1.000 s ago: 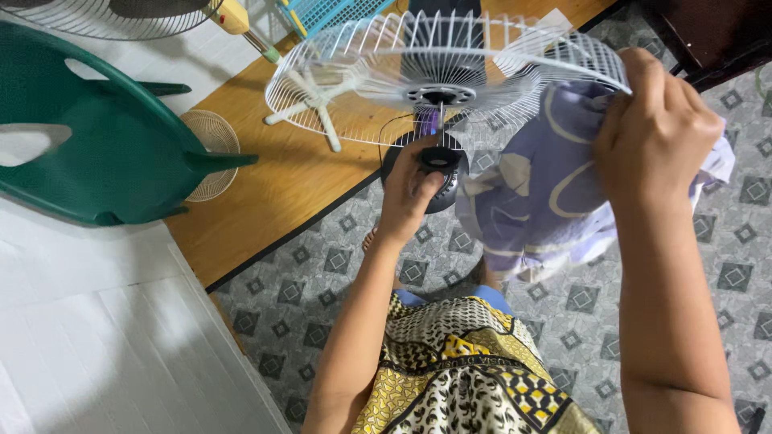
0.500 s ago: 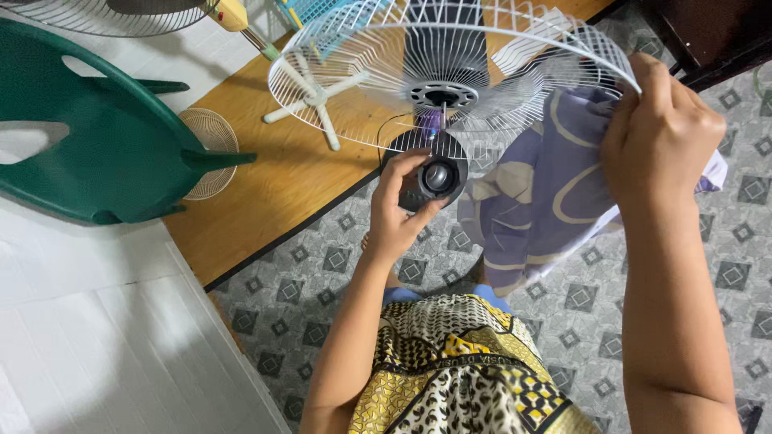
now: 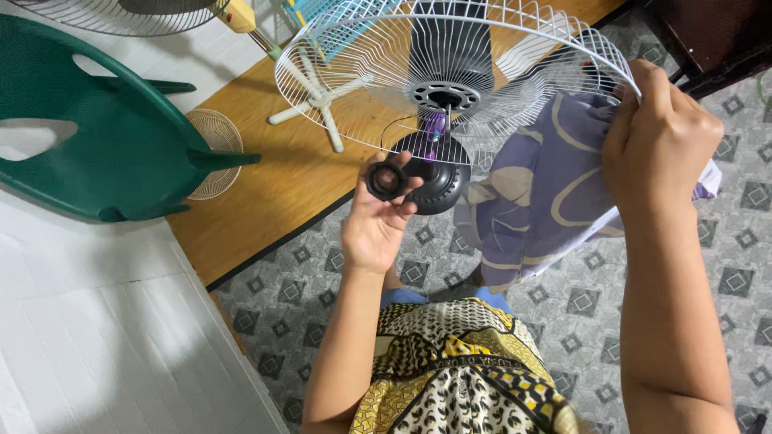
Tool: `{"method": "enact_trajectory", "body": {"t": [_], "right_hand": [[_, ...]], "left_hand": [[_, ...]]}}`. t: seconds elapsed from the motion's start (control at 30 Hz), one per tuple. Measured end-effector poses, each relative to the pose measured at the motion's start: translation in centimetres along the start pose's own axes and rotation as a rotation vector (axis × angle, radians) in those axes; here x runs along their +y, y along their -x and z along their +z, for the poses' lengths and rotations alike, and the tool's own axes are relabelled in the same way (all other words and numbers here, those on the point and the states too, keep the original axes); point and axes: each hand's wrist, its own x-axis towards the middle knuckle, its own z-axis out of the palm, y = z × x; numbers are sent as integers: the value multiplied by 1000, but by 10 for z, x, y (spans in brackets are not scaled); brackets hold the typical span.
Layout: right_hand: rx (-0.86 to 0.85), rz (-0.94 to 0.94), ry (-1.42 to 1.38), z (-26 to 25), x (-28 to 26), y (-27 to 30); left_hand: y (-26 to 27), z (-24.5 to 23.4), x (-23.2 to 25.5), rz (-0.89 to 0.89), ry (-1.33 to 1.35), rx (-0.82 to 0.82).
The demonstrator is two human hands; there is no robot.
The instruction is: The person wipes the purple fan blades with a cloth, then cleans the white front grill of the electric fan. The person removes the grill and continues wiping it thoroughly.
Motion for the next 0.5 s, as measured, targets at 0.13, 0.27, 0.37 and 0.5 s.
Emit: {"method": "enact_trajectory", "body": {"t": [0.13,0.27,0.37,0.5], "right_hand": [[-22,36,-4,-4,-1,0],[-1,5,13,-10,-4,-5],[-25,28,-6,-19,-5,-2],[-60,64,-75,-26,-11,2]], "left_hand": [[-6,-31,1,-51,-88,332],[-6,-70,-7,-68,-234,560],[5,-96,-13,66,-333,651],[19,-125,3,205,-377,824]]}}
